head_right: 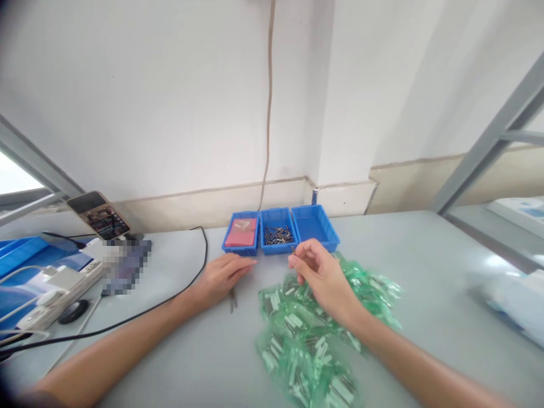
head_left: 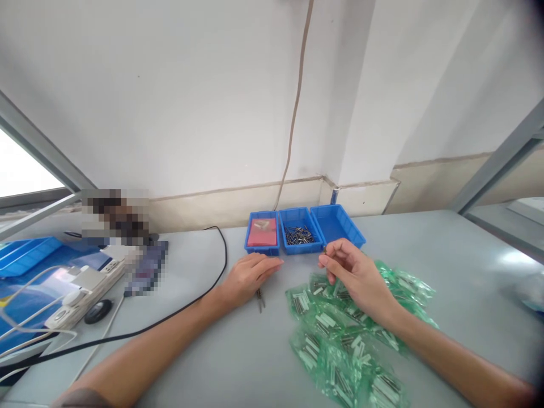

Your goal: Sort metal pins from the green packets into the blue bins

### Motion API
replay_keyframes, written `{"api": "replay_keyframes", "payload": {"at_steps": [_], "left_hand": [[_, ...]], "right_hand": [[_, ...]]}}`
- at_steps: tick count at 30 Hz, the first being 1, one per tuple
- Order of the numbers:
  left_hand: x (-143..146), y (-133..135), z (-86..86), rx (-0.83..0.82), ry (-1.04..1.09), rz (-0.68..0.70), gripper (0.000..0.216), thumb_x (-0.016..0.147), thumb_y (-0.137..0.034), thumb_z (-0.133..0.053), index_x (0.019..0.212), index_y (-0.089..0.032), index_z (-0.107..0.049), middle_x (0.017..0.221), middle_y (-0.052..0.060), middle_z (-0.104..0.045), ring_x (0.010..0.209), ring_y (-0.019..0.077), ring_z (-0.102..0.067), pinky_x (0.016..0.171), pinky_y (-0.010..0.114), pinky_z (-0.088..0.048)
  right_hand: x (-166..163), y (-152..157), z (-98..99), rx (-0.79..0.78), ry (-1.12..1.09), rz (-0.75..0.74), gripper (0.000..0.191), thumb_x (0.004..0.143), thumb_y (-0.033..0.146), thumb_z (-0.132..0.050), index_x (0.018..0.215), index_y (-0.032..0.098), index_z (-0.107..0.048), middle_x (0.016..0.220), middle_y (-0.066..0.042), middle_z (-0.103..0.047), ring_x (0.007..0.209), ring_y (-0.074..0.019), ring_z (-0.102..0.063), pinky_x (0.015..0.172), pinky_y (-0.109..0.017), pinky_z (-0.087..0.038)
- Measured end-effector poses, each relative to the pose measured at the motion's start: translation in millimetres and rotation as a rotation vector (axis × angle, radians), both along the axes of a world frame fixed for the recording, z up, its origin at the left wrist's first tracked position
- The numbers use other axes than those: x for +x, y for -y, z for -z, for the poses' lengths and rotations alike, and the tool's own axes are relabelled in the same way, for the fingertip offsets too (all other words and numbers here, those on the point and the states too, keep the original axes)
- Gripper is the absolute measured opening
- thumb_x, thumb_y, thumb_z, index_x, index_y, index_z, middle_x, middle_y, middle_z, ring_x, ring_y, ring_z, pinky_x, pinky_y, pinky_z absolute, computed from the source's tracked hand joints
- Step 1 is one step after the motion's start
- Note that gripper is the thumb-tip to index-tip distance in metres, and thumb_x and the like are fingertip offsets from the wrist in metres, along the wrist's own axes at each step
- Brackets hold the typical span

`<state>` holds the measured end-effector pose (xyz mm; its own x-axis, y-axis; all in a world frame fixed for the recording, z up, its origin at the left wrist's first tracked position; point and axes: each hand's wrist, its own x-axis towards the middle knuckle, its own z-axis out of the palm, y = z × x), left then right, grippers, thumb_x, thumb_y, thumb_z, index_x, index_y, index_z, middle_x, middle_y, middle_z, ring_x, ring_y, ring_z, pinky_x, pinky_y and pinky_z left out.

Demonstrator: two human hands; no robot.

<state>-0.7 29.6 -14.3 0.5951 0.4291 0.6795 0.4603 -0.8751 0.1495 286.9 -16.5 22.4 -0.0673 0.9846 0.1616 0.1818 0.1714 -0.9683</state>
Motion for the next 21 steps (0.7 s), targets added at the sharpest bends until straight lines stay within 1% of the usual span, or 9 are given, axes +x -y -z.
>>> {"api": "replay_keyframes", "payload": {"at_steps": [2, 4, 7, 10, 15, 21], "left_hand": [[-0.3, -0.3, 1.1, 0.001, 0.001, -0.006, 0.019, 0.111, -0.024, -0.056, 0.123, -0.019, -0.070, 0.099, 0.007, -0.079, 0.087, 0.0163, -0.074, 0.083, 0.028, -0.060], [-0.7, -0.4, 1.5, -0.011, -0.002, -0.006, 0.019, 0.111, -0.025, -0.057, 0.123, -0.019, -0.070, 0.101, 0.007, -0.079, 0.089, 0.0163, -0.074, 0.084, 0.028, -0.060], [-1.1, -0.4, 1.2, -0.027, -0.016, -0.005, 0.019, 0.111, -0.024, -0.057, 0.125, -0.019, -0.069, 0.101, 0.006, -0.078, 0.090, 0.0160, -0.074, 0.085, 0.027, -0.060], [-1.0, -0.7, 1.1, -0.031, -0.036, -0.006, 0.020, 0.111, -0.024, -0.056, 0.125, -0.019, -0.069, 0.098, 0.006, -0.077, 0.090, 0.0156, -0.074, 0.085, 0.027, -0.060], [-0.6, -1.4, 2.3, -0.060, -0.034, 0.001, 0.019, 0.111, -0.025, -0.055, 0.120, -0.019, -0.070, 0.097, 0.006, -0.076, 0.090, 0.0155, -0.073, 0.085, 0.026, -0.060], [-0.5, -1.7, 2.6, -0.075, -0.037, 0.014, 0.020, 0.112, -0.023, -0.052, 0.122, -0.019, -0.069, 0.101, 0.006, -0.076, 0.092, 0.0160, -0.073, 0.085, 0.026, -0.059]], "right_hand": [[-0.5, 1.4, 1.5, 0.023, 0.046, 0.025, 0.038, 0.095, 0.061, -0.070, 0.090, 0.026, -0.056, 0.081, 0.000, -0.069, 0.062, -0.0171, -0.057, 0.060, -0.031, -0.047], [-0.4, 2.7, 3.0, 0.039, 0.070, 0.033, 0.034, 0.096, 0.057, -0.070, 0.089, 0.027, -0.058, 0.077, 0.001, -0.066, 0.063, -0.0178, -0.057, 0.061, -0.031, -0.047], [0.7, 3.7, 5.0, 0.034, 0.074, -0.009, 0.025, 0.097, 0.051, -0.070, 0.094, 0.028, -0.061, 0.073, 0.003, -0.063, 0.065, -0.0186, -0.059, 0.063, -0.031, -0.049], [1.2, 3.8, 5.5, 0.022, 0.107, -0.057, 0.021, 0.100, 0.049, -0.066, 0.098, 0.028, -0.065, 0.071, 0.003, -0.061, 0.064, -0.0190, -0.061, 0.062, -0.031, -0.049], [0.0, 3.0, 1.3, 0.028, 0.092, -0.029, 0.028, 0.100, 0.054, -0.064, 0.099, 0.026, -0.070, 0.089, -0.002, -0.071, 0.062, -0.0170, -0.062, 0.059, -0.031, -0.050], [1.3, 0.1, -0.4, 0.031, 0.085, 0.029, 0.034, 0.099, 0.057, -0.062, 0.101, 0.024, -0.072, 0.084, -0.004, -0.072, 0.059, -0.0174, -0.057, 0.057, -0.032, -0.048]]}}
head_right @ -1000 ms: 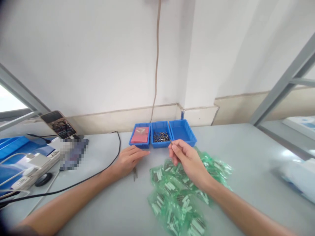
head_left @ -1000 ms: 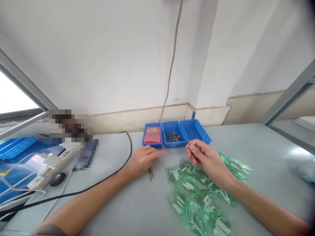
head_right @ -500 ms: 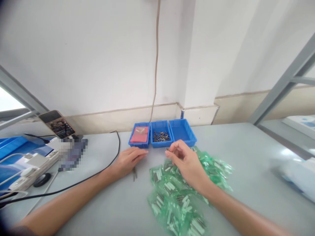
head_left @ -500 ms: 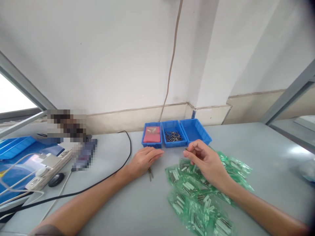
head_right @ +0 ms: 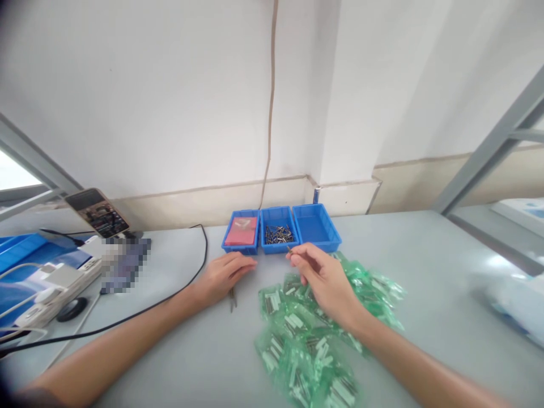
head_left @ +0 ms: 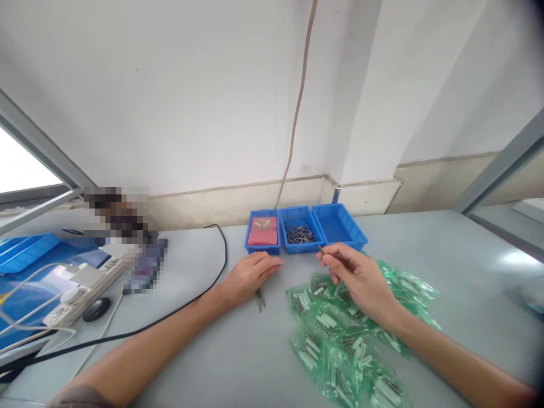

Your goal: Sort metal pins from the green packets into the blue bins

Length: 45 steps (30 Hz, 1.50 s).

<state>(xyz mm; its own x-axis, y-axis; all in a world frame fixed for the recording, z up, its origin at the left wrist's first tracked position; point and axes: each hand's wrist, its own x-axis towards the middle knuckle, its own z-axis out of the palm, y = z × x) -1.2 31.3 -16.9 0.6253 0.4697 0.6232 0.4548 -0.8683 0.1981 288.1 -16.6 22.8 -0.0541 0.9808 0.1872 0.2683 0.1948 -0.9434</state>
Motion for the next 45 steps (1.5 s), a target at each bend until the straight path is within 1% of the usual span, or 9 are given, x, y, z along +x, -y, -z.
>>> {"api": "replay_keyframes", "payload": {"at_steps": [7, 17, 21, 24, 27, 32, 36, 40, 45], "left_hand": [[-0.4, 0.3, 2.1, -0.017, 0.001, -0.040, 0.018, 0.111, -0.025, -0.055, 0.125, -0.020, -0.066, 0.102, 0.005, -0.076, 0.093, 0.0161, -0.073, 0.088, 0.028, -0.059], [-0.4, -1.2, 6.0, -0.045, 0.035, -0.091, 0.019, 0.111, -0.030, -0.057, 0.127, -0.022, -0.064, 0.113, 0.005, -0.077, 0.100, 0.0162, -0.075, 0.094, 0.030, -0.061], [0.1, -3.0, 7.9, -0.075, 0.056, -0.141, 0.022, 0.111, -0.032, -0.058, 0.130, -0.023, -0.062, 0.106, 0.003, -0.077, 0.096, 0.0167, -0.075, 0.093, 0.031, -0.061], [0.2, -4.0, 9.0, -0.077, 0.055, -0.158, 0.023, 0.110, -0.034, -0.058, 0.130, -0.024, -0.062, 0.103, 0.003, -0.076, 0.094, 0.0174, -0.075, 0.091, 0.032, -0.062], [-0.3, -4.3, 9.1, -0.078, 0.046, -0.150, 0.023, 0.111, -0.034, -0.057, 0.131, -0.024, -0.062, 0.105, 0.004, -0.076, 0.096, 0.0185, -0.075, 0.092, 0.033, -0.062], [-0.5, -4.3, 7.8, -0.058, 0.014, -0.143, 0.020, 0.112, -0.033, -0.055, 0.128, -0.024, -0.062, 0.111, 0.005, -0.076, 0.101, 0.0200, -0.075, 0.094, 0.035, -0.061], [0.4, -3.8, 5.0, -0.021, -0.004, -0.139, 0.017, 0.112, -0.032, -0.055, 0.122, -0.023, -0.064, 0.111, 0.005, -0.076, 0.098, 0.0194, -0.074, 0.092, 0.034, -0.061], [1.9, -2.4, 1.3, -0.004, -0.019, -0.142, 0.015, 0.112, -0.029, -0.054, 0.118, -0.021, -0.065, 0.106, 0.005, -0.077, 0.094, 0.0186, -0.073, 0.089, 0.033, -0.060], [2.6, -2.6, 1.5, 0.015, -0.029, -0.147, 0.016, 0.112, -0.028, -0.053, 0.118, -0.020, -0.066, 0.106, 0.005, -0.077, 0.092, 0.0188, -0.073, 0.088, 0.033, -0.059]], "right_hand": [[3.3, -1.4, 5.4, -0.001, -0.025, 0.022, 0.036, 0.101, 0.058, -0.061, 0.104, 0.024, -0.072, 0.096, -0.005, -0.073, 0.060, -0.0160, -0.056, 0.059, -0.032, -0.047], [-1.3, 0.5, 3.5, -0.010, -0.032, -0.039, 0.035, 0.105, 0.054, -0.057, 0.102, 0.023, -0.073, 0.092, -0.004, -0.071, 0.060, -0.0142, -0.055, 0.055, -0.029, -0.045], [-1.2, 0.1, 5.0, 0.002, -0.040, -0.022, 0.030, 0.101, 0.053, -0.064, 0.101, 0.024, -0.072, 0.084, -0.001, -0.067, 0.060, -0.0144, -0.052, 0.055, -0.028, -0.042], [-0.8, 0.5, 5.4, 0.048, -0.017, 0.003, 0.025, 0.098, 0.049, -0.071, 0.098, 0.024, -0.072, 0.079, 0.001, -0.065, 0.066, -0.0161, -0.055, 0.061, -0.029, -0.045], [-0.9, 1.5, 4.9, 0.076, -0.007, 0.006, 0.021, 0.095, 0.046, -0.075, 0.095, 0.025, -0.073, 0.081, 0.000, -0.068, 0.075, -0.0185, -0.061, 0.070, -0.031, -0.049], [-2.0, 3.6, 4.3, 0.085, -0.002, -0.022, 0.019, 0.092, 0.042, -0.080, 0.090, 0.025, -0.072, 0.082, 0.001, -0.067, 0.074, -0.0181, -0.061, 0.070, -0.031, -0.049], [-1.5, 4.2, 2.9, 0.037, -0.027, -0.093, 0.020, 0.092, 0.043, -0.080, 0.091, 0.025, -0.071, 0.080, 0.001, -0.067, 0.073, -0.0173, -0.060, 0.069, -0.030, -0.048], [0.0, 3.7, 0.6, -0.035, -0.081, -0.198, 0.028, 0.100, 0.051, -0.068, 0.099, 0.024, -0.073, 0.087, -0.001, -0.069, 0.064, -0.0141, -0.054, 0.060, -0.029, -0.044], [0.3, 1.8, 1.2, -0.121, -0.226, -0.217, 0.033, 0.104, 0.053, -0.063, 0.104, 0.022, -0.073, 0.085, 0.000, -0.064, 0.061, -0.0114, -0.052, 0.057, -0.026, -0.039]]}}
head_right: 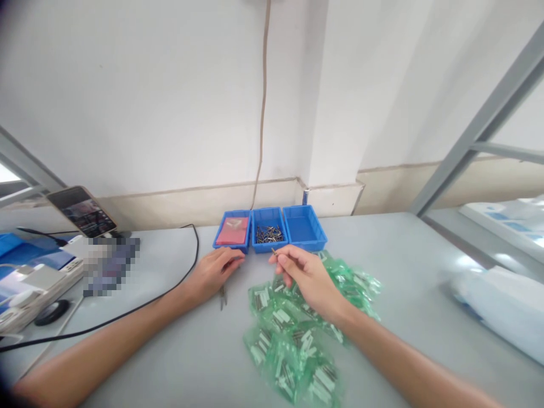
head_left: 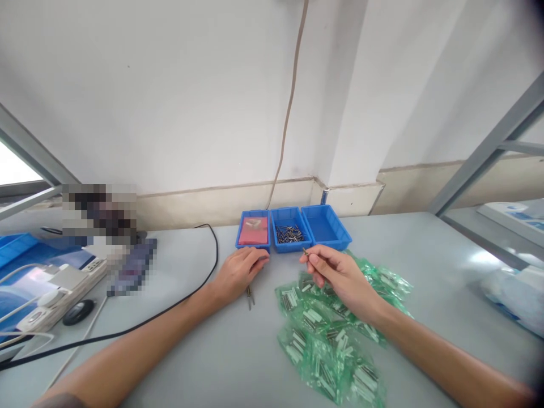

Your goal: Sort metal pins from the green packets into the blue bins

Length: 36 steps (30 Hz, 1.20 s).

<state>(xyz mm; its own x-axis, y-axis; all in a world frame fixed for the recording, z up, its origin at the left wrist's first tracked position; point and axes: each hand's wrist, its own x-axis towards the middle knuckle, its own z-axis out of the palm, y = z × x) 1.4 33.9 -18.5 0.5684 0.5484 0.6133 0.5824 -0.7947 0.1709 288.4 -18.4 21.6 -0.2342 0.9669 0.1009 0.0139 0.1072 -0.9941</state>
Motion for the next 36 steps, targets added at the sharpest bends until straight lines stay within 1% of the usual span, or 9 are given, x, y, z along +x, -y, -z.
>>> {"api": "replay_keyframes", "payload": {"at_steps": [3, 6, 12, 15, 18, 22, 31, 34, 36], "left_hand": [[-1, -1, 1.0, -0.007, -0.001, -0.002, 0.016, 0.112, -0.026, -0.052, 0.120, -0.020, -0.064, 0.106, 0.006, -0.076, 0.093, 0.0194, -0.072, 0.088, 0.033, -0.058], [-1, 0, 0.8, -0.024, 0.008, -0.007, 0.018, 0.113, -0.025, -0.050, 0.124, -0.020, -0.063, 0.106, 0.006, -0.075, 0.093, 0.0196, -0.072, 0.088, 0.033, -0.058], [0, 3, -4.0, -0.038, -0.014, 0.045, 0.020, 0.113, -0.020, -0.046, 0.127, -0.020, -0.060, 0.103, 0.006, -0.072, 0.092, 0.0191, -0.069, 0.086, 0.031, -0.057], [2, 4, -7.0, -0.039, 0.005, 0.048, 0.019, 0.113, -0.020, -0.047, 0.127, -0.020, -0.059, 0.100, 0.006, -0.070, 0.091, 0.0189, -0.067, 0.085, 0.031, -0.056], [3, 5, -10.0, -0.050, 0.029, 0.051, 0.016, 0.112, -0.019, -0.047, 0.123, -0.019, -0.059, 0.100, 0.006, -0.069, 0.091, 0.0186, -0.065, 0.084, 0.031, -0.056], [4, 6, -11.7, -0.088, 0.035, 0.044, 0.015, 0.113, -0.019, -0.045, 0.121, -0.020, -0.057, 0.103, 0.006, -0.068, 0.094, 0.0189, -0.066, 0.085, 0.031, -0.056], [2, 4, -6.6, -0.133, 0.024, 0.049, 0.018, 0.113, -0.021, -0.043, 0.125, -0.021, -0.056, 0.105, 0.006, -0.069, 0.096, 0.0193, -0.067, 0.087, 0.032, -0.056], [3, 3, -6.3, -0.133, 0.012, 0.049, 0.017, 0.113, -0.021, -0.043, 0.124, -0.021, -0.056, 0.105, 0.006, -0.069, 0.095, 0.0191, -0.067, 0.086, 0.032, -0.056], [4, 3, -6.7, -0.130, 0.012, 0.044, 0.016, 0.113, -0.022, -0.044, 0.123, -0.021, -0.056, 0.104, 0.006, -0.069, 0.094, 0.0190, -0.066, 0.085, 0.031, -0.055]], "right_hand": [[0, -1, -0.7, -0.034, -0.031, 0.012, 0.032, 0.103, 0.053, -0.065, 0.107, 0.022, -0.072, 0.088, 0.000, -0.064, 0.061, -0.0108, -0.052, 0.058, -0.027, -0.041], [-1, -2, -2.3, 0.005, 0.049, 0.053, 0.029, 0.101, 0.051, -0.067, 0.106, 0.023, -0.071, 0.093, -0.001, -0.067, 0.061, -0.0119, -0.053, 0.060, -0.028, -0.045], [-1, 4, -0.8, 0.306, 0.387, 0.154, 0.011, 0.103, 0.035, -0.065, 0.105, 0.027, -0.070, 0.091, -0.002, -0.067, 0.083, -0.0200, -0.064, 0.071, -0.031, -0.050], [1, 7, 0.6, 0.364, 0.472, 0.147, 0.009, 0.106, 0.033, -0.058, 0.108, 0.027, -0.066, 0.096, -0.002, -0.068, 0.085, -0.0203, -0.065, 0.071, -0.032, -0.050], [2, 6, 1.1, 0.397, 0.489, 0.157, 0.013, 0.111, 0.032, -0.050, 0.109, 0.027, -0.062, 0.098, -0.002, -0.068, 0.086, -0.0206, -0.064, 0.077, -0.033, -0.051], [4, 3, 0.9, 0.452, 0.504, 0.171, 0.022, 0.113, 0.032, -0.044, 0.112, 0.028, -0.065, 0.104, -0.006, -0.067, 0.090, -0.0233, -0.064, 0.074, -0.034, -0.051], [4, -2, 0.8, 0.456, 0.519, 0.256, 0.026, 0.112, 0.037, -0.045, 0.116, 0.029, -0.069, 0.116, -0.009, -0.068, 0.090, -0.0257, -0.065, 0.069, -0.037, -0.052], [5, -5, 3.1, 0.436, 0.538, 0.268, 0.029, 0.111, 0.038, -0.047, 0.127, 0.030, -0.069, 0.127, -0.010, -0.067, 0.090, -0.0253, -0.067, 0.066, -0.037, -0.054], [5, -7, 5.5, 0.435, 0.579, 0.249, 0.036, 0.111, 0.037, -0.047, 0.143, 0.033, -0.063, 0.139, -0.010, -0.064, 0.094, -0.0254, -0.068, 0.069, -0.038, -0.058]]}}
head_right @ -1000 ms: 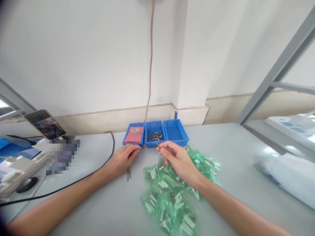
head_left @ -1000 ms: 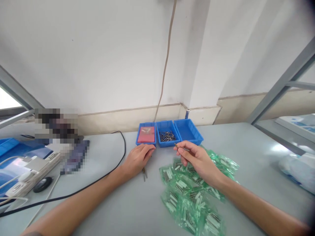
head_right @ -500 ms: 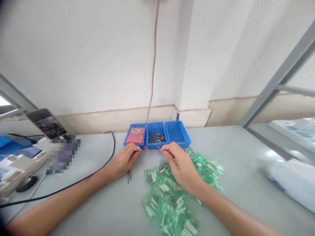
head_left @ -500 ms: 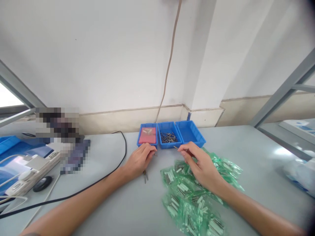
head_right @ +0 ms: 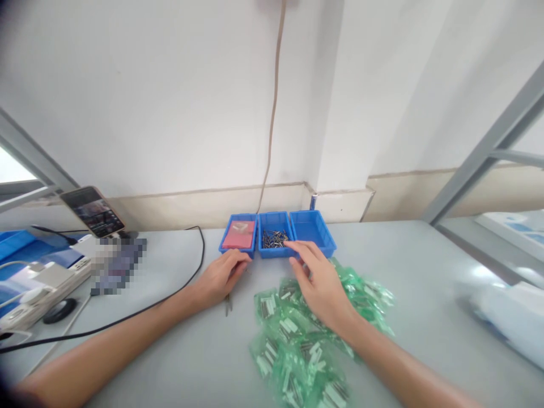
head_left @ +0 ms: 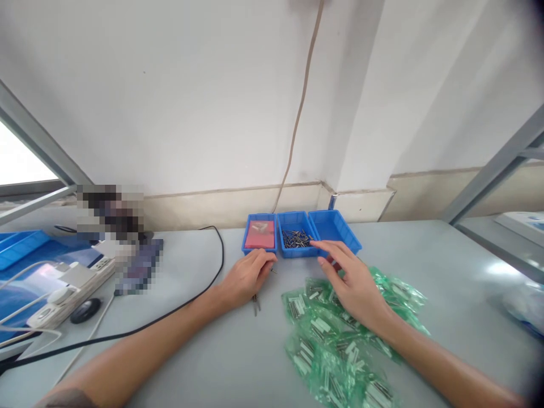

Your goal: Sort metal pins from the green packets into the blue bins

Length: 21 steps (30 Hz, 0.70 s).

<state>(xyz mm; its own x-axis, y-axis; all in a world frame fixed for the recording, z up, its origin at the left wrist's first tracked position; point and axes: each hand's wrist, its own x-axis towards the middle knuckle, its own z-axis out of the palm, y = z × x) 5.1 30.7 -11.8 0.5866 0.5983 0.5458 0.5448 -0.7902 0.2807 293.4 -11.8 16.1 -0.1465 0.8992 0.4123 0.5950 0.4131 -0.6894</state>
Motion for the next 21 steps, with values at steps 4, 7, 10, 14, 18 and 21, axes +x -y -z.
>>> {"api": "replay_keyframes", "payload": {"at_steps": [4, 7, 10, 14, 18, 21], "left_hand": [[1, 0, 0.6, -0.009, 0.002, -0.012, 0.018, 0.113, -0.021, -0.043, 0.124, -0.021, -0.056, 0.106, 0.006, -0.069, 0.095, 0.0193, -0.067, 0.086, 0.032, -0.056], [0, -2, 2.2, -0.017, 0.009, -0.008, 0.020, 0.113, -0.021, -0.042, 0.127, -0.021, -0.055, 0.109, 0.007, -0.069, 0.099, 0.0200, -0.067, 0.088, 0.033, -0.056], [0, -2, 1.5, -0.029, 0.029, 0.014, 0.020, 0.113, -0.021, -0.043, 0.129, -0.021, -0.055, 0.111, 0.007, -0.069, 0.100, 0.0199, -0.067, 0.090, 0.033, -0.056], [4, 3, -2.7, -0.117, 0.092, 0.039, 0.018, 0.113, -0.024, -0.046, 0.127, -0.022, -0.057, 0.114, 0.006, -0.070, 0.101, 0.0186, -0.069, 0.091, 0.032, -0.057], [9, 9, -5.4, -0.235, 0.145, 0.039, 0.018, 0.112, -0.028, -0.048, 0.127, -0.023, -0.057, 0.113, 0.006, -0.070, 0.094, 0.0180, -0.071, 0.087, 0.031, -0.059], [13, 13, -7.6, -0.306, 0.172, 0.029, 0.019, 0.111, -0.031, -0.050, 0.127, -0.024, -0.057, 0.107, 0.004, -0.071, 0.087, 0.0171, -0.070, 0.083, 0.031, -0.059]], "right_hand": [[-3, 1, 3.5, 0.126, 0.185, -0.050, 0.048, 0.111, 0.031, -0.048, 0.159, 0.034, -0.050, 0.154, -0.010, -0.056, 0.129, -0.0322, -0.060, 0.103, -0.050, -0.054], [-8, 5, 1.8, 0.204, 0.334, -0.188, 0.039, 0.110, 0.025, -0.050, 0.146, 0.031, -0.064, 0.148, -0.011, -0.062, 0.132, -0.0337, -0.056, 0.111, -0.056, -0.049], [-12, 10, -1.6, 0.207, 0.443, -0.341, 0.037, 0.109, 0.021, -0.053, 0.141, 0.029, -0.068, 0.147, -0.011, -0.064, 0.129, -0.0334, -0.058, 0.109, -0.055, -0.051], [-15, 12, -3.7, 0.251, 0.474, -0.427, 0.040, 0.108, 0.021, -0.056, 0.146, 0.029, -0.065, 0.150, -0.011, -0.064, 0.131, -0.0343, -0.058, 0.108, -0.056, -0.052], [-15, 13, -4.9, 0.246, 0.425, -0.480, 0.042, 0.108, 0.020, -0.056, 0.147, 0.031, -0.064, 0.145, -0.009, -0.068, 0.129, -0.0316, -0.061, 0.105, -0.052, -0.056], [-16, 15, -6.0, 0.216, 0.392, -0.511, 0.040, 0.109, 0.022, -0.053, 0.148, 0.030, -0.063, 0.142, -0.009, -0.070, 0.127, -0.0298, -0.062, 0.106, -0.049, -0.056]]}}
